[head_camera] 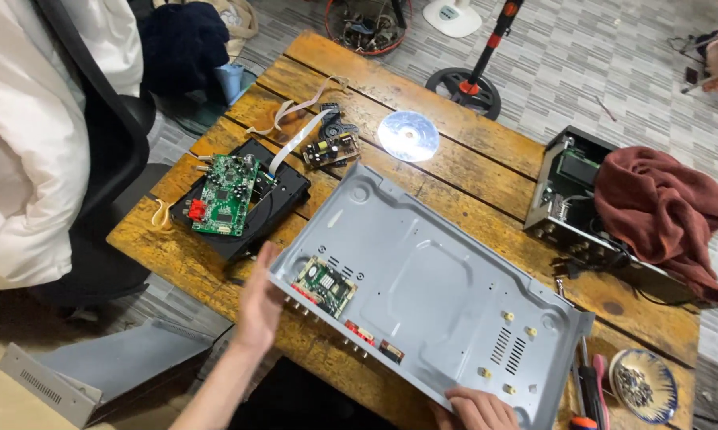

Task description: Disassembling an electronic device by removing screws and internal components on a workbench

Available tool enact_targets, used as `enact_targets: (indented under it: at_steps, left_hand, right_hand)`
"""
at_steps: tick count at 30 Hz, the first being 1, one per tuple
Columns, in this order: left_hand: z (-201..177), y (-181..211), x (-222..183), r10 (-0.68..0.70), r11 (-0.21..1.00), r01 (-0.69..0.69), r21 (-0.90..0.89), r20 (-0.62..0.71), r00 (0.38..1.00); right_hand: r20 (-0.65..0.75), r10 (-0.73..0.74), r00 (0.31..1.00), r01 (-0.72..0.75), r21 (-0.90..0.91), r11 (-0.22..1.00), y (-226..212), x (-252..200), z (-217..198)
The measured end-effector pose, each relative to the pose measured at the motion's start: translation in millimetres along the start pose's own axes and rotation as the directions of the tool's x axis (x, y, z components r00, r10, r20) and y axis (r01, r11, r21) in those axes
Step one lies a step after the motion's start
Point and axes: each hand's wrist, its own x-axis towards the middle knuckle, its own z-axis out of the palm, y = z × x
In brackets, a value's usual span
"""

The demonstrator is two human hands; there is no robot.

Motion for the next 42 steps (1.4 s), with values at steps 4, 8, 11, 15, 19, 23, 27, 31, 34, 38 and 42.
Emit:
enact_targets:
  at_steps: [4,8,11,15,19,23,27,31,34,38,42]
  left_hand:
    - [-27,24,11,0.044,0.999,-0.044,0.023,0.017,0.999]
    - [-43,32,11,0.189,0.946,-0.170,0.276,-0.042,0.981]
    - [-45,36,12,0.313,0.899,-0.279,0.336,-0.049,0.949]
    - [-47,45,7,0.560,0.733,-0.470,0.492,-0.044,0.827]
    - [-62,53,31,0.745,0.505,-0.534,0.678,-0.029,0.667]
    - [-66,82,46,0.854,0.009,-0.429,0.903,0.216,0.474]
    - [-74,91,73,0.655,-0.178,-0.110,0.978,0.201,0.728]
    - [-95,72,93,0.620,-0.157,-0.117,0.981,0.190,0.761]
    - [-106,68,100,0.673,-0.068,-0.211,0.975,0.200,0.712]
    - [-96,88,95,0.730,0.029,-0.295,0.955,0.181,0.659]
    - [-99,99,112,0.791,0.185,-0.395,0.900,0.103,0.603]
  right_hand:
    - [-0.140,-0.065,0.988,0.064,-0.006,0.998,2,1,15]
    - [-0.243,-0.094,0.966,0.104,0.032,0.994,5,0,26]
    - [-0.258,-0.139,0.956,0.151,0.024,0.988,11,1,30]
    - [-0.236,-0.306,0.922,0.307,-0.033,0.951,11,11,21]
    - [-0.043,-0.281,0.959,0.280,-0.029,0.959,8,20,9]
    - [-0.004,-0.223,0.975,0.223,0.002,0.975,2,24,10]
    - [-0.117,-0.100,0.988,0.103,0.015,0.995,-4,18,11]
    - [-0.220,0.025,0.975,-0.018,0.033,0.999,18,3,30]
    - [-0.196,0.155,0.968,-0.145,0.065,0.987,-2,13,17]
    - [-0.180,0.106,0.978,-0.100,0.041,0.994,-4,15,16]
    - [-0.151,0.113,0.982,-0.115,-0.003,0.993,8,7,31]
